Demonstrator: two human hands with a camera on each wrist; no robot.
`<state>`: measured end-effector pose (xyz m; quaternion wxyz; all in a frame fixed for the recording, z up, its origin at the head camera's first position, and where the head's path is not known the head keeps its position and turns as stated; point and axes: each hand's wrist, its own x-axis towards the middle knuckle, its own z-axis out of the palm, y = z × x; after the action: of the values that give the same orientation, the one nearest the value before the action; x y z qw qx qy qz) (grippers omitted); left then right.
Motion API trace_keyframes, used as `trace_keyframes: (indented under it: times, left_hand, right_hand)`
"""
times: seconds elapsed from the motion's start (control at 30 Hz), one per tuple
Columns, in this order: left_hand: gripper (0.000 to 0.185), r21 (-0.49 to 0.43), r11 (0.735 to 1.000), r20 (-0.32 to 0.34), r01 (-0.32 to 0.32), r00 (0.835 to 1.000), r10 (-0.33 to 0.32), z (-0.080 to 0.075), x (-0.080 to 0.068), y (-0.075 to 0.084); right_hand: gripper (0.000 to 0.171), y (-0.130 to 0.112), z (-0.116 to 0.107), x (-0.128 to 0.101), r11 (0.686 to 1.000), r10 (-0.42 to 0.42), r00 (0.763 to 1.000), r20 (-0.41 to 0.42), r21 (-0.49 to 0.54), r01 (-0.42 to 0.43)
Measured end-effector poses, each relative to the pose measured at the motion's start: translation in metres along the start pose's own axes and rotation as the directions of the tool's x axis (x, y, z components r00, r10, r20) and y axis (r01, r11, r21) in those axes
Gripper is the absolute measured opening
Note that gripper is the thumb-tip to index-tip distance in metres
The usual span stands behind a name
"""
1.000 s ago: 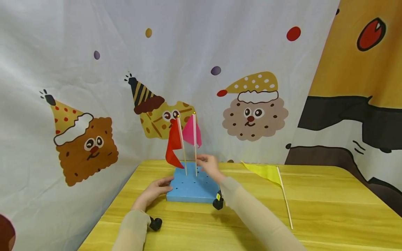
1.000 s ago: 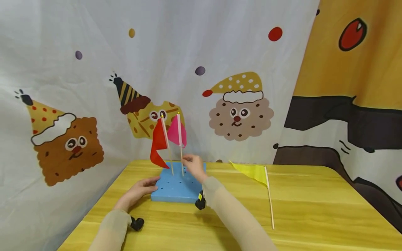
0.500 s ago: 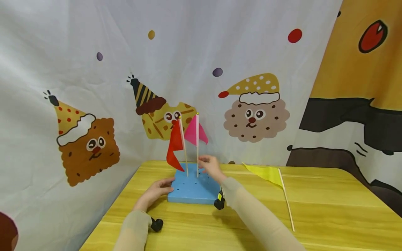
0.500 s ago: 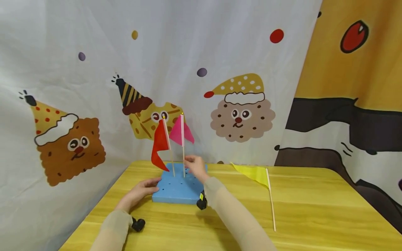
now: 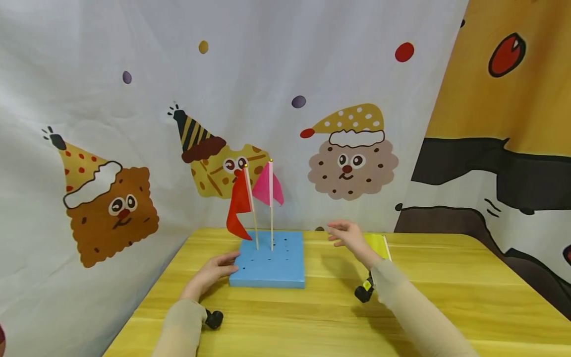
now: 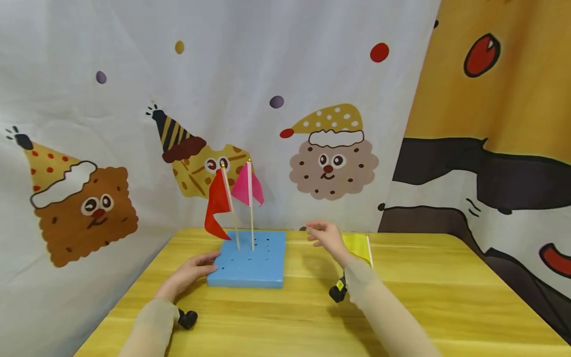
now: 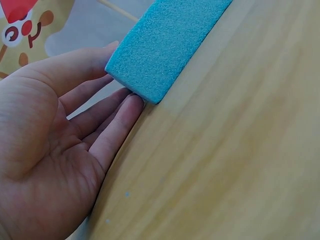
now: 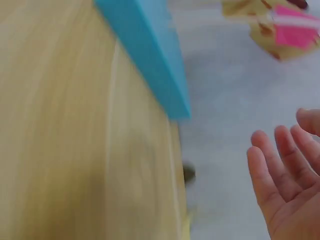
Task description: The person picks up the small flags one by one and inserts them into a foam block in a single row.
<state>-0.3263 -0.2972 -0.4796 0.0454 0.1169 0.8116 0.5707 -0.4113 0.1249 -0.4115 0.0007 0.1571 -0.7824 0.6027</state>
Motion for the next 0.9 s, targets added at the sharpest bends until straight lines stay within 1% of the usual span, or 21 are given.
trace_keyframes:
  times: [0.1,0.23,0.33,0.4,0.47,0.63,0.8,0.87,0.9]
  left_hand:
    - [0.059,-0.002,1.0,-0.001,-0.001,1.0,0.001,-0.001,-0.001,0.001]
    - [0.059,0.002,1.0,-0.005,0.0,1.0,0.0,0.0,-0.003,0.002]
    - [0.059,0.008,1.0,-0.008,0.011,1.0,-0.011,0.001,-0.003,0.003]
    - [0.06,0.014,1.0,-0.007,0.018,1.0,-0.017,0.002,-0.002,0.004]
    - [0.06,0.013,1.0,-0.009,0.022,1.0,-0.022,0.003,-0.003,0.003]
    - [0.059,0.011,1.0,-0.023,0.029,0.999,-0.029,0.004,-0.002,0.001]
    - [0.059,0.005,0.999,-0.029,0.037,0.999,-0.037,0.005,0.0,-0.001]
    - [0.059,0.002,0.999,-0.028,0.041,0.999,-0.041,0.005,0.0,-0.001]
    - [0.059,0.0,0.999,-0.026,0.044,0.999,-0.044,0.005,0.0,-0.001]
  right_hand:
    - [0.041,0.015,-0.037,-0.018,0.998,0.039,0.999,-0.033,-0.047,-0.041]
    - [0.041,0.033,-0.08,-0.042,0.99,0.094,0.994,-0.05,-0.098,-0.098]
    - [0.044,0.043,-0.105,-0.057,0.982,0.136,0.989,-0.055,-0.123,-0.142]
    - [0.045,0.048,-0.117,-0.067,0.974,0.174,0.983,-0.067,-0.133,-0.181]
    - [0.045,0.053,-0.125,-0.075,0.965,0.207,0.976,-0.07,-0.147,-0.215]
    - [0.033,0.062,-0.137,-0.089,0.933,0.28,0.958,-0.059,-0.218,-0.286]
    - [0.023,0.062,-0.14,-0.097,0.892,0.335,0.94,-0.059,-0.302,-0.337]
    - [0.021,0.062,-0.139,-0.098,0.877,0.34,0.938,-0.063,-0.338,-0.34]
    - [0.023,0.062,-0.138,-0.098,0.872,0.337,0.94,-0.057,-0.358,-0.335]
